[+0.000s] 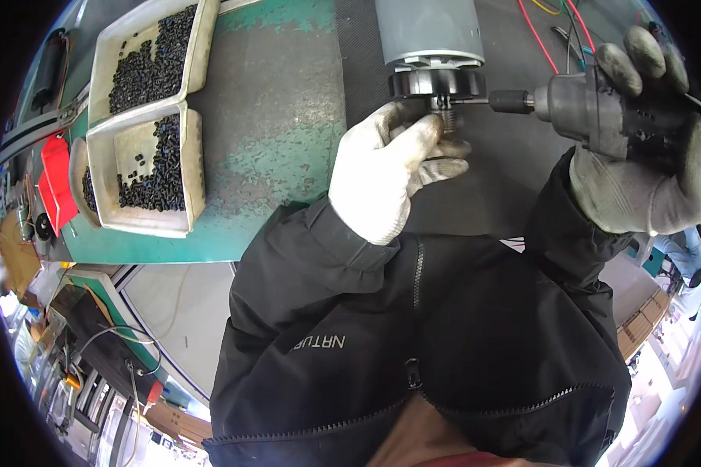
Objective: Assembling components of electric motors by attaching fan housings and screws using an electric screwdriver and pliers.
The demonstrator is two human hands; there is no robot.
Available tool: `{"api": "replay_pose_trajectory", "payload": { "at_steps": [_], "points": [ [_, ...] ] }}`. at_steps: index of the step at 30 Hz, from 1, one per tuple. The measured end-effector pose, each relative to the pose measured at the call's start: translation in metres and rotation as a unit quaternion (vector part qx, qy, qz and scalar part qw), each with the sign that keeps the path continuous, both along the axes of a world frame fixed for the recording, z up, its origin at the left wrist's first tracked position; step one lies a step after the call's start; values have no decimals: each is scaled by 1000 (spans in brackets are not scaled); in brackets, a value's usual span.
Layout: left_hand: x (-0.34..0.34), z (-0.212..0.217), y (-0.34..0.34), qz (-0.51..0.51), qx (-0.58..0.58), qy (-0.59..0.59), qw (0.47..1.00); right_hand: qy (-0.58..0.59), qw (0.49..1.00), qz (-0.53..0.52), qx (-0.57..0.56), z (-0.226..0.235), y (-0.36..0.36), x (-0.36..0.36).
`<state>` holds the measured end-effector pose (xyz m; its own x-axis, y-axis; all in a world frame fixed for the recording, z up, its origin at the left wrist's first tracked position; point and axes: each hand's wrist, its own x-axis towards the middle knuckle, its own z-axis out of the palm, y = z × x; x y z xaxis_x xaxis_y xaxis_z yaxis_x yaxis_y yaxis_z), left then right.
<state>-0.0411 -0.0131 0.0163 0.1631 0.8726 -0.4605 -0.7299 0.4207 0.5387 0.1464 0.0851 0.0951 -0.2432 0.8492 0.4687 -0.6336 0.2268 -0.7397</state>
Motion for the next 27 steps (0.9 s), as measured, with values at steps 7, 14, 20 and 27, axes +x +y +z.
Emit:
{"api": "replay_pose_trajectory", "payload": {
  "at_steps": [7, 14, 20, 27],
  "points": [
    [9, -4, 3, 28, -9, 2, 1000, -28, 999, 24, -31, 5, -9, 5],
    [9, -5, 3, 38, -28, 27, 999, -81, 976, 196, -41, 8, -16, -23],
    [10, -4, 8, 35, -22, 15, 999, -99, 983, 152, -5, 1, -14, -19],
    [10, 8, 2, 41, -16, 109, 993, -352, 807, -379, 285, -10, -15, -18]
  ]
}}
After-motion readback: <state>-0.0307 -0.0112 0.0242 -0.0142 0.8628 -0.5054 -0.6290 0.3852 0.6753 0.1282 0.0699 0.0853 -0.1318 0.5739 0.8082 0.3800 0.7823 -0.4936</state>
